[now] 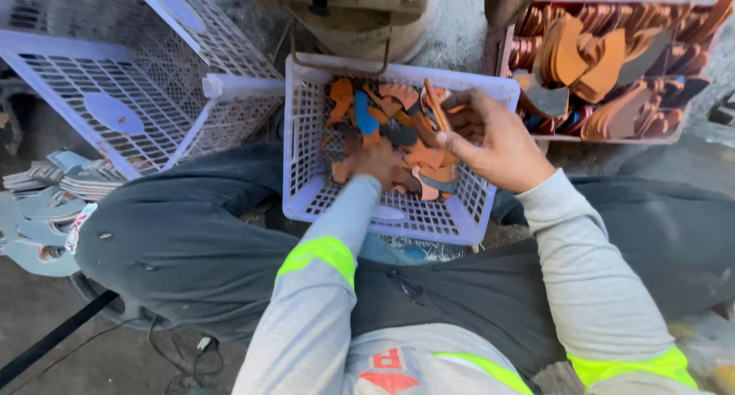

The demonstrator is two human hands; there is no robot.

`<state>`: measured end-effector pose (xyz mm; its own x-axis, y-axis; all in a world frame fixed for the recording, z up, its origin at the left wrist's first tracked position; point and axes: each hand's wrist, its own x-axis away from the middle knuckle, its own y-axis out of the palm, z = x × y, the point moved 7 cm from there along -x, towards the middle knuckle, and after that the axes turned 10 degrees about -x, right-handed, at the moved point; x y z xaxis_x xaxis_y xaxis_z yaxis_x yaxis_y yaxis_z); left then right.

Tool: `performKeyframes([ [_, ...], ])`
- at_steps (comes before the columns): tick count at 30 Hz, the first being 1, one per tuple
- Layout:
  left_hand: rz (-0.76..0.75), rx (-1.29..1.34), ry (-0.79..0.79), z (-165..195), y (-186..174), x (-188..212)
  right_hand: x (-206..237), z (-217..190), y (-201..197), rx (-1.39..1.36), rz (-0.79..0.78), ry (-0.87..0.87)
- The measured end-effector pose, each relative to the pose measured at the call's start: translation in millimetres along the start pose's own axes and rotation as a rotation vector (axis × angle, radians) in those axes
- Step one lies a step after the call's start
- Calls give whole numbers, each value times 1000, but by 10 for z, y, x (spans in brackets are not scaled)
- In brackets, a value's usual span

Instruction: The person sits on the floor and sorts orange and black shoe sole parts from a white basket into a red basket. They pick up parts, inspect them, and place them into the red basket repeatedly.

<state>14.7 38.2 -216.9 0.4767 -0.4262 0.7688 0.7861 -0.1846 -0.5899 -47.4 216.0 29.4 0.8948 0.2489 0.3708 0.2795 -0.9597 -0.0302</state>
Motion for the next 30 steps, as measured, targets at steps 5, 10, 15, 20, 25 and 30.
performKeyframes([
  [5,320,-384,-306,-889,-429,97,30,-24,-50,34,39,61],
  [10,15,-245,221,223,76,37,-8,-28,-23,123,51,48],
  [15,117,-345,247,185,100,-13,-25,50,-5,105,49,52],
  [20,303,-499,49,-415,-62,21,-35,93,-83,263,99,44],
  [25,221,-480,152,-246,113,-12,-112,200,-105,459,151,29],
  [30,325,-426,91,-288,-5,69,-157,408,-137,524,158,38],
])
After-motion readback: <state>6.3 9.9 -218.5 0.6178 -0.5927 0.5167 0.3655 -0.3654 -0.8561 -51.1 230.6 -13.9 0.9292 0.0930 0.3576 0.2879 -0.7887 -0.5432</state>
